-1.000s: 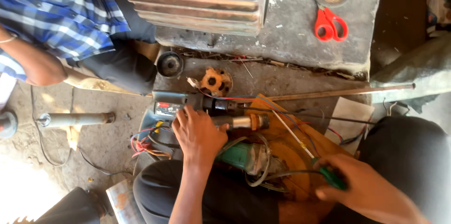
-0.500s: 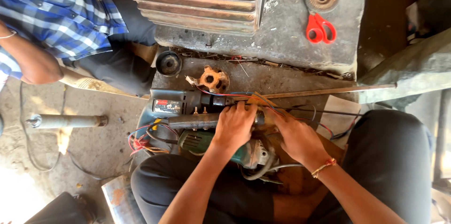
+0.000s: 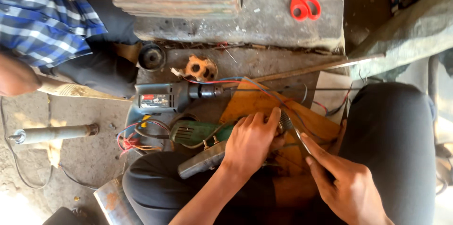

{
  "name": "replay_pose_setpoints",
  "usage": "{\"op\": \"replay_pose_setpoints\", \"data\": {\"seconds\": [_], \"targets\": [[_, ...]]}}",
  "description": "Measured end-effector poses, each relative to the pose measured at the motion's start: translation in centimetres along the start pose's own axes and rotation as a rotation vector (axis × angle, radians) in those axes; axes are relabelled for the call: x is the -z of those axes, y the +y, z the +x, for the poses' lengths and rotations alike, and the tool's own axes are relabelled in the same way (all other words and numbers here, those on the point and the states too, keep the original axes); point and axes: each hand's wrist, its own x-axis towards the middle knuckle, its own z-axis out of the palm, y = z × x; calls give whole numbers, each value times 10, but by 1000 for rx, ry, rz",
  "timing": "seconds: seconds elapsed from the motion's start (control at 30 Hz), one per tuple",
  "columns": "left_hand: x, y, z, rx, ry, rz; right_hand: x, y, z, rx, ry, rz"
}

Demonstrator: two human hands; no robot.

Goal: The person uses a screwdriver to adjust components inside a cylindrical electric motor while sitting on the floor. They repeatedly insert and turn the screwdriver, repositioning the motor as needed.

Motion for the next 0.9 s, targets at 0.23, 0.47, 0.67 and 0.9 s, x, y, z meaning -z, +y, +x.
{"op": "replay_pose_setpoints", "data": {"seconds": [0.23,0.47,0.67,0.9], "targets": [[-9,5,1,-29,-45,-24,-8,18,-9,-174,-77,-31],[-14,2,1,-36,-24,-6,-12,23,-4,-89,-59,-20],[-31,1,-2,-86,19,152,-19,26,-8,-88,-89,-169],[-37,2,-2,-88,3,120,-23,28,-8,-85,-89,-231]]}}
